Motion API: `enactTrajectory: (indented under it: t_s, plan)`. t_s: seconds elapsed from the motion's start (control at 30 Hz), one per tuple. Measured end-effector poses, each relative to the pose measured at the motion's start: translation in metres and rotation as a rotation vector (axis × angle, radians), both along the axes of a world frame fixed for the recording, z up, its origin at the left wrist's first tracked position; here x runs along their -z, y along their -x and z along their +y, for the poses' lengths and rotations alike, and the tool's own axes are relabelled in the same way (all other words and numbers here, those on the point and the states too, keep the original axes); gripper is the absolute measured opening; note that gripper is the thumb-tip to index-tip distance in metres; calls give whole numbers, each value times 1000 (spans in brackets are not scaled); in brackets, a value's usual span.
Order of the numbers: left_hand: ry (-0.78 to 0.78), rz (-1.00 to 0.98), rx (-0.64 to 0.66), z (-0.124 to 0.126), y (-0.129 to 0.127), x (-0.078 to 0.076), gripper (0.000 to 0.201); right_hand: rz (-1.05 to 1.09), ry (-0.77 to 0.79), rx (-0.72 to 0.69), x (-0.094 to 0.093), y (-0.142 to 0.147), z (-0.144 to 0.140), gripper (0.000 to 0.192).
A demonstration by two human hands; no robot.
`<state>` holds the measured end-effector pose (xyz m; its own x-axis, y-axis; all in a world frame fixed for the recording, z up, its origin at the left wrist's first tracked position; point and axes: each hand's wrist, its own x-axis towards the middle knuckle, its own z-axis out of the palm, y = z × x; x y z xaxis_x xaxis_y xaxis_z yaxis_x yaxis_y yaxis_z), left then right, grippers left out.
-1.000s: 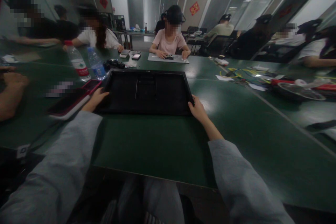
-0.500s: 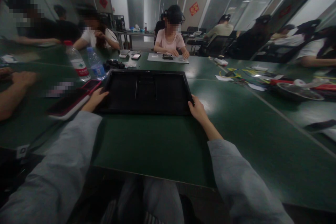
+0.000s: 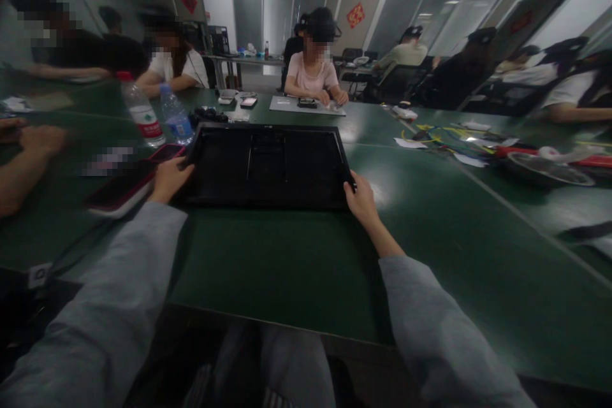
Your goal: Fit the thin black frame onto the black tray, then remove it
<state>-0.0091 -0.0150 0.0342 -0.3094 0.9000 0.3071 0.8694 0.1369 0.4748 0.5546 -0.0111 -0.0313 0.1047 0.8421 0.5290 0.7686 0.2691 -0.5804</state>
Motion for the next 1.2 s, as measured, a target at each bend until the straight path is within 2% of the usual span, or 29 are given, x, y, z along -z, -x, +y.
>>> enactTrajectory:
  t_s: [0.3, 0.57, 0.7, 1.0, 1.2]
  plan:
    - [1, -68, 57, 9, 9, 7, 53, 65, 108, -12, 0, 1, 0, 64]
    - [-6, -107, 28, 10, 10, 7, 51, 146, 120, -56, 8, -5, 7, 63]
    - [-15, -95, 10, 9, 5, 9, 52, 254, 144, -85, 11, -8, 12, 61]
    - [-3, 9, 36, 4, 2, 6, 49, 430, 197, -124, 2, -9, 9, 55]
    - [7, 46, 39, 3, 4, 3, 46, 517, 288, -92, -6, -5, 4, 57]
